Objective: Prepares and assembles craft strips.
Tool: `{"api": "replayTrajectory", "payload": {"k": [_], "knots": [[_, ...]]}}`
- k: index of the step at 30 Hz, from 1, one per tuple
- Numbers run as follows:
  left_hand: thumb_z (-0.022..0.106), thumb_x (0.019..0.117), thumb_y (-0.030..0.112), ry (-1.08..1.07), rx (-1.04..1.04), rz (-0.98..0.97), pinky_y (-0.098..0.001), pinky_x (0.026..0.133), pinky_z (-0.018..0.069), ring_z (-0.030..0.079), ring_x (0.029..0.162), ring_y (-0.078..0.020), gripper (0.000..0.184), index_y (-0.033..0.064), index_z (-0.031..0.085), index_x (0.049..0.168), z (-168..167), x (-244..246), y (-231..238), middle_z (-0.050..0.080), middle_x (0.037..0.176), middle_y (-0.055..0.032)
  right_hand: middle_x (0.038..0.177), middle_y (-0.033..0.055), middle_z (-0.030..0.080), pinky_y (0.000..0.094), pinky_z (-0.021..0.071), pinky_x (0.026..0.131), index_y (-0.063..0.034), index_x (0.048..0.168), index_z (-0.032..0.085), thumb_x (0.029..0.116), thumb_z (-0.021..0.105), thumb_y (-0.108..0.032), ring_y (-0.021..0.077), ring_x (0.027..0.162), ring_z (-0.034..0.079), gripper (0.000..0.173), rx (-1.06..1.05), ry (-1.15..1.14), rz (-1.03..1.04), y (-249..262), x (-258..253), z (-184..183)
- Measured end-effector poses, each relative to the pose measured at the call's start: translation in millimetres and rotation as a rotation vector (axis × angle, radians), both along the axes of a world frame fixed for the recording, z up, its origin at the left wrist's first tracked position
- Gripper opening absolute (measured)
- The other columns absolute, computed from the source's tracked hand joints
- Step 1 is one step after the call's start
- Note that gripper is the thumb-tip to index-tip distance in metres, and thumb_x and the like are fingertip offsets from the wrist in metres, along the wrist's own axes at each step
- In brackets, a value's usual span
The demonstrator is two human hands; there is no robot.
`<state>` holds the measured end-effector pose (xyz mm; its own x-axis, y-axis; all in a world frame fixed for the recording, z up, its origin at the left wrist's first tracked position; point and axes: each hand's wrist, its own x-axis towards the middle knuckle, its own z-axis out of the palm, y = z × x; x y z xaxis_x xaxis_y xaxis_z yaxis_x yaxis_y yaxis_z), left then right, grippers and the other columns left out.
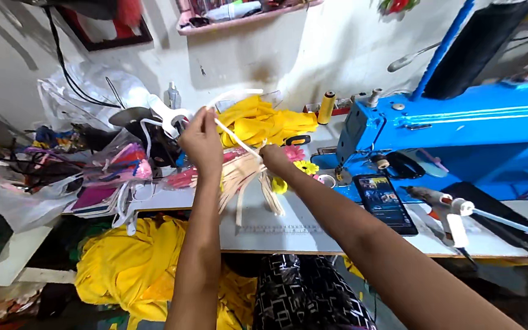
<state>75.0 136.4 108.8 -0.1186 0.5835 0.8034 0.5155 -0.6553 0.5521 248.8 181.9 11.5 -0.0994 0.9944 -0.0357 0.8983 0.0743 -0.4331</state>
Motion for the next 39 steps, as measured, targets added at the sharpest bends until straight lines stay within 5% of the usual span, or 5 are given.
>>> {"api": "replayTrajectory", "payload": {"k": [9, 14, 24, 30, 39], "knots": [[0.065, 0.1002, 0.01, -0.524, -0.171, -0.193, -0.0268, 0.068, 0.0627, 0.072, 0.075, -0.0084, 0.01, 0.003, 0.071, 0.103, -54, -12, -107, 0.075, 0.09, 0.0003, 0.104, 0.0131, 0.073, 0.0372, 0.0607, 0.078, 0.0001, 0.131, 0.066, 0.0994, 0.063, -0.009, 0.0196, 0.086, 0.071, 0.033, 0.646, 0.576, 0.359, -150, 0, 30], [0.05, 0.1022, 0.0, -0.828, -0.57, -0.437, -0.0246, 0.067, 0.0614, 0.073, 0.072, -0.009, 0.023, 0.0058, 0.069, 0.09, -84, 22, -150, 0.075, 0.079, -0.0012, 0.102, 0.0126, 0.076, 0.0272, 0.0567, 0.089, -0.002, 0.106, 0.078, 0.1012, 0.06, -0.009, 0.0168, 0.096, 0.072, 0.02, 0.96, 0.511, 0.57, -197, 0, -5], [0.046, 0.1073, 0.006, -0.793, -0.793, -0.505, -0.0251, 0.069, 0.0612, 0.073, 0.071, -0.0107, 0.024, -0.0005, 0.068, 0.099, -100, 20, -166, 0.074, 0.08, -0.0039, 0.088, 0.0098, 0.071, 0.0336, 0.0536, 0.076, -0.0071, 0.103, 0.074, 0.1022, 0.057, -0.009, 0.0239, 0.083, 0.066, 0.017, 1.003, 0.227, 0.64, -233, 0, -20], [0.049, 0.1079, 0.015, -0.778, -0.826, -0.561, -0.0241, 0.067, 0.0608, 0.072, 0.07, -0.0086, 0.025, 0.004, 0.071, 0.104, -95, 16, -161, 0.075, 0.082, -0.0025, 0.116, 0.0135, 0.065, 0.0366, 0.0523, 0.089, -0.0171, 0.124, 0.065, 0.1033, 0.06, -0.016, 0.0274, 0.102, 0.063, 0.021, 1.035, 0.205, 0.514, -239, -2, -27], [0.045, 0.1094, 0.013, -0.936, -0.934, -0.49, -0.0256, 0.071, 0.062, 0.073, 0.073, -0.0115, 0.027, 0.0024, 0.069, 0.103, -101, 14, -165, 0.076, 0.086, -0.0044, 0.099, 0.009, 0.076, 0.031, 0.0545, 0.083, -0.0074, 0.104, 0.075, 0.1021, 0.058, -0.007, 0.0212, 0.089, 0.069, 0.016, 0.961, 0.336, 0.655, -251, -4, -43]]}}
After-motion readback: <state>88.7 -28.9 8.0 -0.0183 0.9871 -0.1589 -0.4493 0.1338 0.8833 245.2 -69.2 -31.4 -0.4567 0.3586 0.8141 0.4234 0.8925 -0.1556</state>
